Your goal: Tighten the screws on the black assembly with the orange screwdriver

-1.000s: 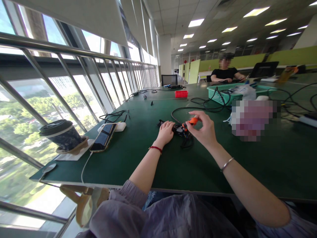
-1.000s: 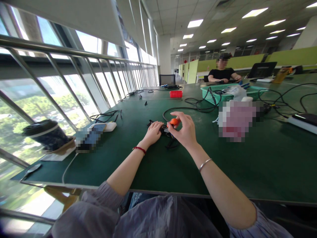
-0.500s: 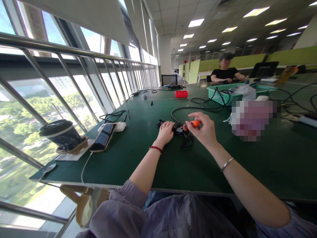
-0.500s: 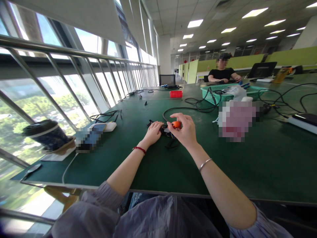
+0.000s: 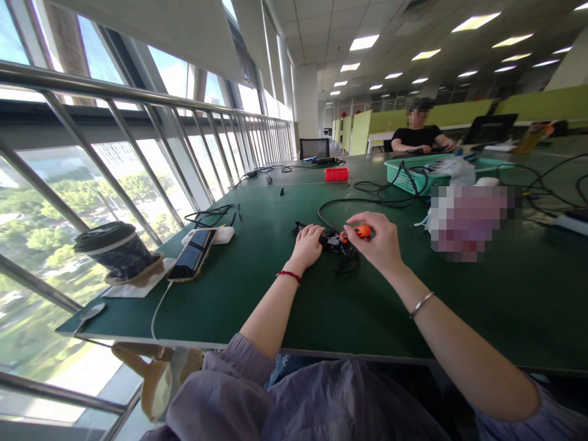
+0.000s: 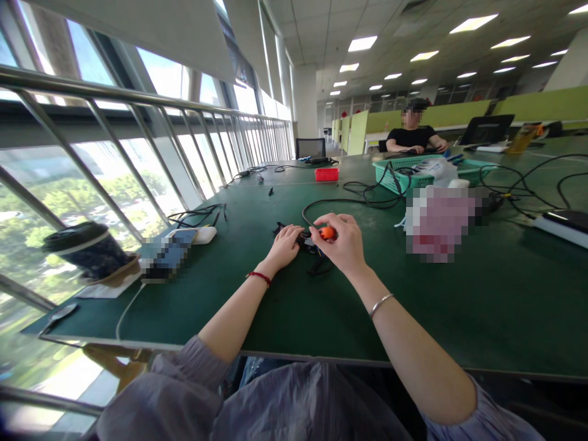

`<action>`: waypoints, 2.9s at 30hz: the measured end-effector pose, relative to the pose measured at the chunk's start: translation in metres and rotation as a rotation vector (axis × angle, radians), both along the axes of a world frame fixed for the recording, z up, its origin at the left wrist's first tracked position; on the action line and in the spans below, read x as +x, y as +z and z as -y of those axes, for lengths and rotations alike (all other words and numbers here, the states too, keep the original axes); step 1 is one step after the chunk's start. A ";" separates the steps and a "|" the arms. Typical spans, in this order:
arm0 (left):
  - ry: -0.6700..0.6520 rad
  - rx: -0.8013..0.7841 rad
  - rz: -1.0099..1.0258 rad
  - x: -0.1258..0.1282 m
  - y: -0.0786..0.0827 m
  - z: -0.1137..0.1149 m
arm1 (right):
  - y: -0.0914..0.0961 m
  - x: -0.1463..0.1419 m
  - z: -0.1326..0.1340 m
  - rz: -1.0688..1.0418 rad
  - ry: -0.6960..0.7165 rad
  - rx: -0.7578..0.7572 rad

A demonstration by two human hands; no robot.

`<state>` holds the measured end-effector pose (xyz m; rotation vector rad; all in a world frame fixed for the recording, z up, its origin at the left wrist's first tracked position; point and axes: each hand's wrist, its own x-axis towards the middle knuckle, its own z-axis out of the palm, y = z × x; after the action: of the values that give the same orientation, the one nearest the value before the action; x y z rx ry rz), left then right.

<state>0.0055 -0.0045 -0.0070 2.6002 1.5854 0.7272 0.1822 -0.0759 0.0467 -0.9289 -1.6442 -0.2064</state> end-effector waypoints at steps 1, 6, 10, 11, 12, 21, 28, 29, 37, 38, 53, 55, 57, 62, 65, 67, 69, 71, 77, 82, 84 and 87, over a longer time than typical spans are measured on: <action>0.001 0.001 -0.002 0.000 0.000 0.000 | 0.000 0.000 0.000 0.000 -0.002 -0.007; 0.004 0.000 -0.006 0.000 0.001 0.000 | 0.002 0.000 0.002 -0.039 0.068 0.007; 0.001 -0.003 0.002 0.000 0.000 0.000 | 0.001 -0.001 0.001 -0.052 0.078 -0.001; 0.000 -0.004 0.005 0.000 0.000 0.000 | 0.001 0.000 0.001 -0.042 0.060 -0.006; -0.002 -0.004 0.007 0.000 0.000 0.000 | 0.001 0.000 0.000 -0.029 0.039 -0.009; -0.002 -0.004 0.004 0.000 0.000 0.000 | 0.001 -0.001 0.002 -0.046 0.073 -0.010; 0.001 -0.007 0.006 0.000 0.001 0.001 | 0.000 0.000 0.000 -0.021 0.031 -0.016; 0.001 -0.008 0.008 0.000 0.001 0.001 | 0.000 0.000 0.000 -0.009 0.015 -0.011; -0.002 0.001 0.001 0.000 0.000 0.000 | 0.001 -0.001 0.001 -0.033 0.070 0.022; -0.001 0.001 0.001 0.000 0.000 -0.001 | 0.001 0.000 0.001 -0.032 0.060 0.015; 0.001 -0.012 -0.006 0.000 0.001 0.001 | 0.000 0.001 0.000 0.013 0.012 0.014; 0.003 -0.010 -0.008 0.000 0.001 0.001 | 0.001 0.001 0.000 0.019 -0.003 0.014; 0.007 -0.005 -0.011 0.000 0.001 0.000 | 0.001 0.000 0.001 0.011 0.012 0.028; 0.008 -0.006 -0.017 0.000 0.001 -0.001 | 0.002 0.000 0.001 -0.017 0.056 0.023; 0.004 -0.005 -0.015 0.000 0.001 0.000 | 0.001 0.000 0.001 0.004 0.021 -0.016; 0.005 -0.005 -0.016 0.000 0.001 0.000 | 0.001 0.000 0.001 0.010 0.001 -0.027; 0.008 -0.009 -0.018 0.000 0.001 0.000 | 0.002 0.000 0.002 0.001 0.001 -0.023; 0.009 -0.010 -0.019 0.000 0.001 0.000 | 0.003 0.000 0.003 -0.015 0.021 -0.010; 0.011 -0.012 -0.025 0.001 0.002 0.001 | 0.002 0.000 0.002 0.004 0.023 -0.044; 0.019 -0.008 -0.055 0.000 0.005 0.004 | 0.002 0.000 0.002 0.002 0.000 -0.124; 0.023 -0.002 -0.093 0.000 0.007 0.005 | 0.002 0.001 0.001 -0.005 -0.005 -0.188; 0.036 0.011 -0.175 0.000 0.012 0.007 | 0.001 0.002 0.000 0.005 0.013 -0.291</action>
<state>0.0060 -0.0119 0.0055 2.7170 1.6802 0.5234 0.1840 -0.0759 0.0479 -1.1358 -1.7129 0.0418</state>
